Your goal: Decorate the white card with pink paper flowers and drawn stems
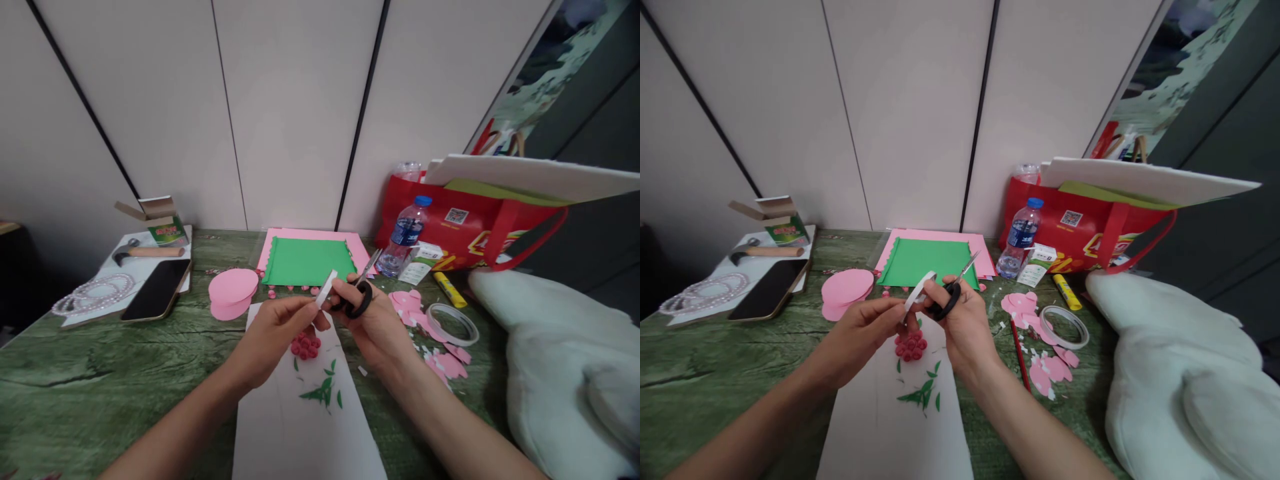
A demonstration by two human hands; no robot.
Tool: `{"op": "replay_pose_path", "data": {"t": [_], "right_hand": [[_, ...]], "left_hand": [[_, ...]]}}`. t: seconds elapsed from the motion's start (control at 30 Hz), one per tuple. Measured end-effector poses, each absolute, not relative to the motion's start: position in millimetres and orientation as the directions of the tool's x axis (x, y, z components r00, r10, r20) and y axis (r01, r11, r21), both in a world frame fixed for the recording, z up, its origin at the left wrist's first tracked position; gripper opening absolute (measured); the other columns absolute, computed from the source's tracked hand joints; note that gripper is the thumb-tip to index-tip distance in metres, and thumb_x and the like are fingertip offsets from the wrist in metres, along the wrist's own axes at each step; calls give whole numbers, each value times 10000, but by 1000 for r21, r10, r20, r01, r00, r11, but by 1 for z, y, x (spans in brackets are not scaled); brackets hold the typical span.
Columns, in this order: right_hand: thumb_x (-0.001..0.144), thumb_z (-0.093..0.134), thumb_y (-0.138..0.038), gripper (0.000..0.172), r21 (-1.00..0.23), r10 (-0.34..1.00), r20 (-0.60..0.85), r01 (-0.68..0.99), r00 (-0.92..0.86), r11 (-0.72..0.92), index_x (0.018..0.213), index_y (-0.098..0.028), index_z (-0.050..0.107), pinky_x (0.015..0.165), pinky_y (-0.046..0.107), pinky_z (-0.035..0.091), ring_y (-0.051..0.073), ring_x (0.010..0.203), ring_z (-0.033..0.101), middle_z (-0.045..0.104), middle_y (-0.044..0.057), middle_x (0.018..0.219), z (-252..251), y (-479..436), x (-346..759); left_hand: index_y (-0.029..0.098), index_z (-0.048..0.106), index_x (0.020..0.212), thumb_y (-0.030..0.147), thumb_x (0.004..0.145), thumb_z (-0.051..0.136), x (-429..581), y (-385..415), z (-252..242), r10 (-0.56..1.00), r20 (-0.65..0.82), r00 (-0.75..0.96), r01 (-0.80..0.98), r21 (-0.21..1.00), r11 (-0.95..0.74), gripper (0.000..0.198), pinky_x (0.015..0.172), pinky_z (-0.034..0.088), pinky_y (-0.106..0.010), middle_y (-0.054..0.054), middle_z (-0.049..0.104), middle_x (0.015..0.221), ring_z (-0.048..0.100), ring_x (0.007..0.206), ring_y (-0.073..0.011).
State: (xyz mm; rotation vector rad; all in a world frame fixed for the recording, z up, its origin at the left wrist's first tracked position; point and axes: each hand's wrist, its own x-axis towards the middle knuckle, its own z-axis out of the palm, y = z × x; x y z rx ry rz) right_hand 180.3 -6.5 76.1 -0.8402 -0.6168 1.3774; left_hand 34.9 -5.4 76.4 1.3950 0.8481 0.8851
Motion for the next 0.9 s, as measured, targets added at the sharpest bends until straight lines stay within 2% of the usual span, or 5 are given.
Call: {"op": "replay_pose_path", "data": {"t": [0.17, 0.3, 0.43, 0.63, 0.9], "right_hand": [[635, 755, -365, 308, -914, 1000, 3, -405, -11, -1, 802, -171, 583, 618, 255, 483, 107, 609, 580, 670, 23, 745, 82, -5, 189], [629, 757, -296, 261, -994, 932, 15, -108, -362, -26, 837, -178, 653, 612, 270, 472, 137, 646, 596, 660, 5, 687, 90, -9, 201], [695, 700, -258, 186, -999, 811, -50, 25, -583, -43, 869, -194, 682, 581, 246, 454, 117, 606, 589, 665, -3, 696, 98, -13, 210], [729, 662, -208, 127, -995, 783, -59, 102, -619, 5, 853, -215, 689, 513, 196, 404, 94, 581, 554, 663, -18, 710, 104, -16, 215], [729, 661, -285, 131, -978, 831, -17, 180, -557, 101, 829, -202, 675, 478, 209, 366, 102, 526, 499, 628, -17, 633, 103, -14, 217]], "left_hand": [[137, 633, 668, 358, 791, 581, 23, 4, 91, 950, 48, 310, -234, 972, 27, 258, 695, 430, -287, -49, 588, 773, 511, 744, -148], [132, 651, 685, 299, 752, 633, 11, 12, 103, 983, 51, 175, -300, 954, 4, 181, 744, 431, -289, -43, 597, 792, 519, 779, -146], [130, 666, 720, 278, 758, 631, 10, 11, 105, 982, 37, 184, -302, 953, 20, 157, 773, 425, -302, -34, 587, 758, 513, 778, -142], [127, 643, 656, 283, 774, 611, 11, 9, 104, 966, 67, 248, -288, 958, 7, 199, 751, 422, -298, -54, 582, 803, 504, 803, -152], [132, 657, 672, 296, 765, 623, 10, 10, 103, 970, 56, 234, -291, 957, 15, 191, 772, 417, -309, -51, 588, 815, 508, 788, -146]]}}
